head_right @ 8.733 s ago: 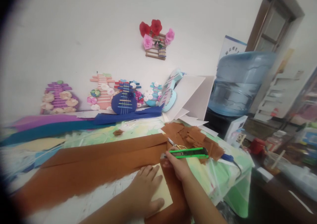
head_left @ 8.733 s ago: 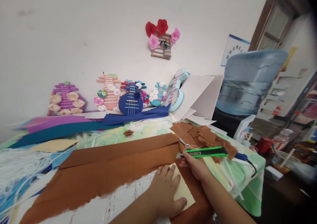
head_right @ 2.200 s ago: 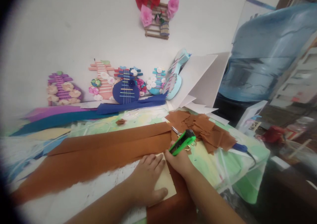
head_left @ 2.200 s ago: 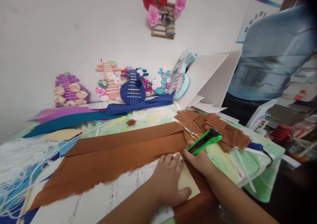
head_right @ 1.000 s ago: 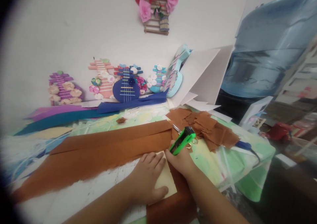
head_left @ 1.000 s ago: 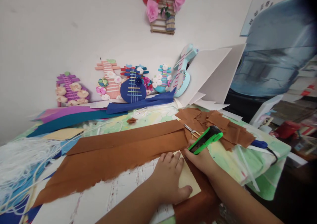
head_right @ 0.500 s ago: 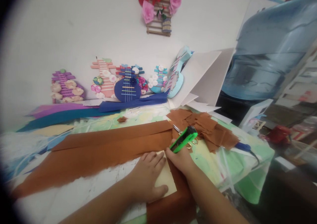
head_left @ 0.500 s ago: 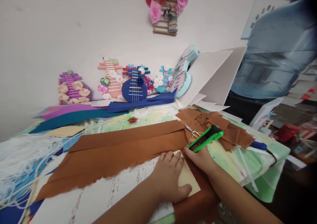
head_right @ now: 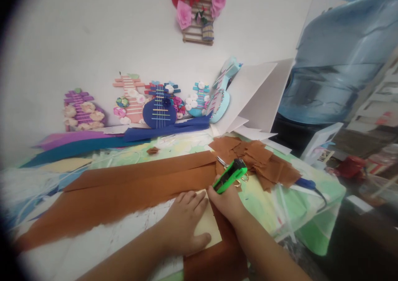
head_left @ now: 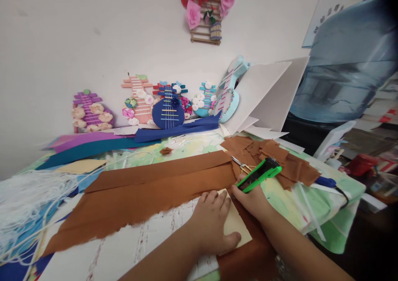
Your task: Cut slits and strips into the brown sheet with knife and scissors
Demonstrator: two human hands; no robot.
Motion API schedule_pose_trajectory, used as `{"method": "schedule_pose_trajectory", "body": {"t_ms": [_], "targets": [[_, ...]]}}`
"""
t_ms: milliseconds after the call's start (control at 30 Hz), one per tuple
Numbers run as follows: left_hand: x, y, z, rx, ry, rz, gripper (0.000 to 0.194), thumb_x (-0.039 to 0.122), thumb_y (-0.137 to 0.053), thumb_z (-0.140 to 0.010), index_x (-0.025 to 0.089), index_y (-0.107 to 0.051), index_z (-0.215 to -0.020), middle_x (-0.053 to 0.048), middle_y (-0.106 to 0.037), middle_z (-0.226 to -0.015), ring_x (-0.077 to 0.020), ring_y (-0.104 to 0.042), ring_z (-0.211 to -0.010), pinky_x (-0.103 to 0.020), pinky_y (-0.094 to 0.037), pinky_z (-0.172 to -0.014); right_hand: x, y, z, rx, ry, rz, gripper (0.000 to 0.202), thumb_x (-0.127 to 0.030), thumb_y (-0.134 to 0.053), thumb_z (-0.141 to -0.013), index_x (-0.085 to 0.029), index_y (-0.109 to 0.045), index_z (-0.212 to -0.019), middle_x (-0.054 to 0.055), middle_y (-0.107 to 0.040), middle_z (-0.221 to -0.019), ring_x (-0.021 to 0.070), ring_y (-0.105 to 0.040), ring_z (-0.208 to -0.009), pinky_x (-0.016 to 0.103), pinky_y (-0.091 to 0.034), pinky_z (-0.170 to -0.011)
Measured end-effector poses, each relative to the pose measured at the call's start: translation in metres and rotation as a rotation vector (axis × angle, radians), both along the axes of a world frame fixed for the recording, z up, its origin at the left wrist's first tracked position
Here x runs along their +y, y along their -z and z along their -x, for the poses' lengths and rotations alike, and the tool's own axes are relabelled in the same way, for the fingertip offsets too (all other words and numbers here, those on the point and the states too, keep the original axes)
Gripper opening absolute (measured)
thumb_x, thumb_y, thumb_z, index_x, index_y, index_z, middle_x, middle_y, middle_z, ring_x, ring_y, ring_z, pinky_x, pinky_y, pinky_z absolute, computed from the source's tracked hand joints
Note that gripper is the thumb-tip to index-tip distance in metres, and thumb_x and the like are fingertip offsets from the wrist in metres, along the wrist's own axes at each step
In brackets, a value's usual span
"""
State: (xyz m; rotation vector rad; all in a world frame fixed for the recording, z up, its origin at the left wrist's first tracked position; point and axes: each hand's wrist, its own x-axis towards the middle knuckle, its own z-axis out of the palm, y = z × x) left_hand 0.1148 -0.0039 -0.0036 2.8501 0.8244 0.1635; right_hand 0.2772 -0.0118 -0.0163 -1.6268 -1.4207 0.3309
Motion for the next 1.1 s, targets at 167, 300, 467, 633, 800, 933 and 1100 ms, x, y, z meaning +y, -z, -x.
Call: {"method": "schedule_pose_trajectory", "body": {"t_ms": [167, 300, 467, 633, 800, 933, 1100], "targets": [[0.0001, -0.0006, 0.0004, 0.004, 0.006, 0.004, 0.073, 0.06, -0.036, -0.072, 0.015, -0.033, -0.128, -0.012, -0.028, -0.136, -0.0316, -0.027, -0.118, -0.046, -0.017, -0.096, -0.0003, 0.0031, -0.0022, 0.004, 0.004, 0.023, 0.019, -0.026, -0.046, -0.068, -0.021, -0.031, -0.057, -0.006, -0.036, -0.051, 0.0114, -0.041, -0.051, 0.024, -0.034, -0.053], [-0.0004, -0.0018, 0.0009, 0.023, 0.003, 0.014, 0.073, 0.061, -0.036, -0.072, 0.016, -0.032, -0.129, -0.011, -0.026, -0.137, -0.0313, -0.025, -0.119, -0.046, -0.016, -0.097, 0.0, 0.0043, -0.0035, 0.018, -0.025, 0.023, 0.021, -0.027, -0.046, -0.068, -0.021, -0.03, -0.057, -0.006, -0.035, -0.051, 0.0114, -0.041, -0.051, 0.024, -0.033, -0.052], [-0.0009, -0.0023, 0.0015, 0.026, 0.009, 0.024, 0.073, 0.061, -0.035, -0.072, 0.016, -0.03, -0.13, -0.01, -0.025, -0.137, -0.0312, -0.023, -0.12, -0.046, -0.015, -0.097, -0.0002, 0.002, -0.003, 0.042, -0.031, 0.023, 0.018, -0.027, -0.047, -0.067, -0.021, -0.033, -0.057, -0.005, -0.037, -0.051, 0.0122, -0.041, -0.052, 0.025, -0.033, -0.054], [-0.0003, -0.0016, 0.0012, 0.025, 0.016, 0.021, 0.075, 0.061, -0.035, -0.073, 0.015, -0.028, -0.131, -0.011, -0.025, -0.137, -0.0319, -0.023, -0.12, -0.047, -0.015, -0.098, 0.0004, -0.0003, 0.0003, 0.002, -0.065, 0.053, 0.02, -0.027, -0.047, -0.067, -0.022, -0.031, -0.056, -0.005, -0.036, -0.05, 0.0121, -0.04, -0.051, 0.025, -0.032, -0.052], [0.0, -0.0017, 0.0008, 0.02, 0.016, 0.015, 0.075, 0.06, -0.036, -0.072, 0.014, -0.028, -0.131, -0.011, -0.027, -0.136, -0.0325, -0.024, -0.119, -0.046, -0.015, -0.098, 0.0026, -0.0006, 0.0006, 0.038, -0.09, 0.071, 0.019, -0.026, -0.047, -0.066, -0.021, -0.032, -0.055, -0.006, -0.036, -0.051, 0.0112, -0.04, -0.051, 0.024, -0.033, -0.052], [0.0, -0.0017, 0.001, 0.027, 0.016, 0.017, 0.074, 0.061, -0.035, -0.073, 0.014, -0.03, -0.13, -0.012, -0.027, -0.136, -0.0319, -0.024, -0.12, -0.047, -0.016, -0.097, 0.0015, 0.0015, -0.0034, 0.103, -0.064, 0.022, 0.019, -0.024, -0.048, -0.065, -0.021, -0.033, -0.054, -0.007, -0.036, -0.05, 0.0106, -0.04, -0.051, 0.023, -0.033, -0.052], [-0.0006, -0.0009, 0.0014, 0.035, 0.013, 0.008, 0.074, 0.06, -0.034, -0.074, 0.013, -0.029, -0.131, -0.012, -0.025, -0.137, -0.0317, -0.023, -0.12, -0.046, -0.016, -0.097, -0.0017, 0.0026, -0.0045, 0.304, -0.051, 0.047, 0.013, -0.023, -0.045, -0.065, -0.021, -0.036, -0.056, -0.007, -0.036, -0.046, 0.0107, -0.041, -0.048, 0.023, -0.033, -0.048]]}}
